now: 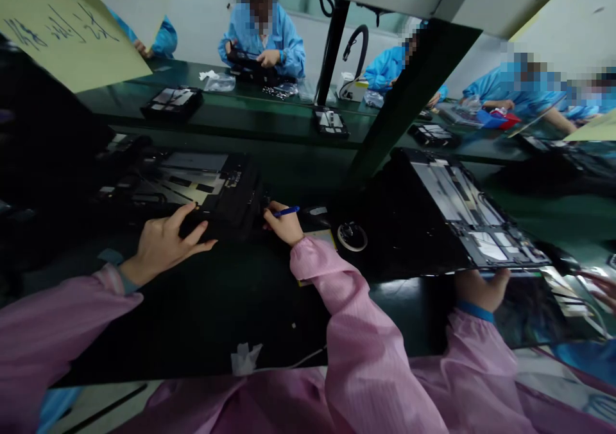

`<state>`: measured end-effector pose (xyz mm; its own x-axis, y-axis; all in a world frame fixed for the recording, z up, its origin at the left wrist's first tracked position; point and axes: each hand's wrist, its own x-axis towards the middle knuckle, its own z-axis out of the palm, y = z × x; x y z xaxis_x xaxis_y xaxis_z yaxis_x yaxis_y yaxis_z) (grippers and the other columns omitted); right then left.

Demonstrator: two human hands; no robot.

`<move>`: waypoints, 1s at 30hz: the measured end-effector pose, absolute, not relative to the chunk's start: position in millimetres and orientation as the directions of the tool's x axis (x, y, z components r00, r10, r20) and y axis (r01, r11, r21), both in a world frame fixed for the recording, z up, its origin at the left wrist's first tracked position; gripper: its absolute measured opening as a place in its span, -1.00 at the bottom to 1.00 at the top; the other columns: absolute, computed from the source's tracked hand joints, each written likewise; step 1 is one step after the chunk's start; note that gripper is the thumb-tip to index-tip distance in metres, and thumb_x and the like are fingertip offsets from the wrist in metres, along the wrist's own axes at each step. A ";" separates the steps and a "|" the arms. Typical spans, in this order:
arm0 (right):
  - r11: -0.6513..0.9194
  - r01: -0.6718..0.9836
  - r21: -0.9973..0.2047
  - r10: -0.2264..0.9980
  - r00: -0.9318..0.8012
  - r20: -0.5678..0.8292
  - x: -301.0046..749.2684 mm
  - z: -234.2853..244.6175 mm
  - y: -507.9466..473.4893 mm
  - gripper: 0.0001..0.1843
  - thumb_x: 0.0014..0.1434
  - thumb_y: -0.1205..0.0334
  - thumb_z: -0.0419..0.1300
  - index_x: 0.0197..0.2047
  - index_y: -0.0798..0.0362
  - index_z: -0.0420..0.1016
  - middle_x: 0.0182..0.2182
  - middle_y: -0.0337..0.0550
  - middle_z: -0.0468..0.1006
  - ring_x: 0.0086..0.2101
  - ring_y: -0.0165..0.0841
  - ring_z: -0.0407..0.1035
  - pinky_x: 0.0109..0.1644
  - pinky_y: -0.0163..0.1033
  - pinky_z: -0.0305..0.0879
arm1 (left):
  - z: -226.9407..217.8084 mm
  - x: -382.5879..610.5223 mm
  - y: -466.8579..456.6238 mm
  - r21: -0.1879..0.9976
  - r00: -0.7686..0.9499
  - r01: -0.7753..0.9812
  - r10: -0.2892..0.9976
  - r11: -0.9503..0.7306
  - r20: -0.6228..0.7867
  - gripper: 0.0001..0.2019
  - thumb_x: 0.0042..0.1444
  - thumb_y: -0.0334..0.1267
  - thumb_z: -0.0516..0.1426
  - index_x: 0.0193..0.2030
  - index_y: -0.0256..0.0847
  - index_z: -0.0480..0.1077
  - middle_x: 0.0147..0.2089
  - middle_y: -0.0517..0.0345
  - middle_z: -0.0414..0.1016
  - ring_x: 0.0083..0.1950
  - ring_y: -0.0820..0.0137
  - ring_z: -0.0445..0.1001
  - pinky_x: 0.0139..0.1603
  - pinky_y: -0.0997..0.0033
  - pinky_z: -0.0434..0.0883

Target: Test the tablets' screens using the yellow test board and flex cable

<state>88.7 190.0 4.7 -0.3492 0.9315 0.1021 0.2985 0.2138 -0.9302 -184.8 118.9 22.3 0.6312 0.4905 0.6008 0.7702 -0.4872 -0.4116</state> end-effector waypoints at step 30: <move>0.281 0.392 -0.876 0.910 -0.398 0.113 77.0 3.4 194.2 -0.79 0.24 0.19 0.06 -0.38 0.09 0.37 -0.67 -0.33 0.38 -0.62 -0.48 0.33 -0.51 -0.42 0.14 | 9.9 -213.3 109.3 -0.343 0.530 0.834 0.458 -0.431 0.714 -0.29 -0.14 0.02 0.33 0.16 0.07 0.19 0.27 -0.25 0.25 -0.14 0.07 0.51 -0.36 0.16 0.33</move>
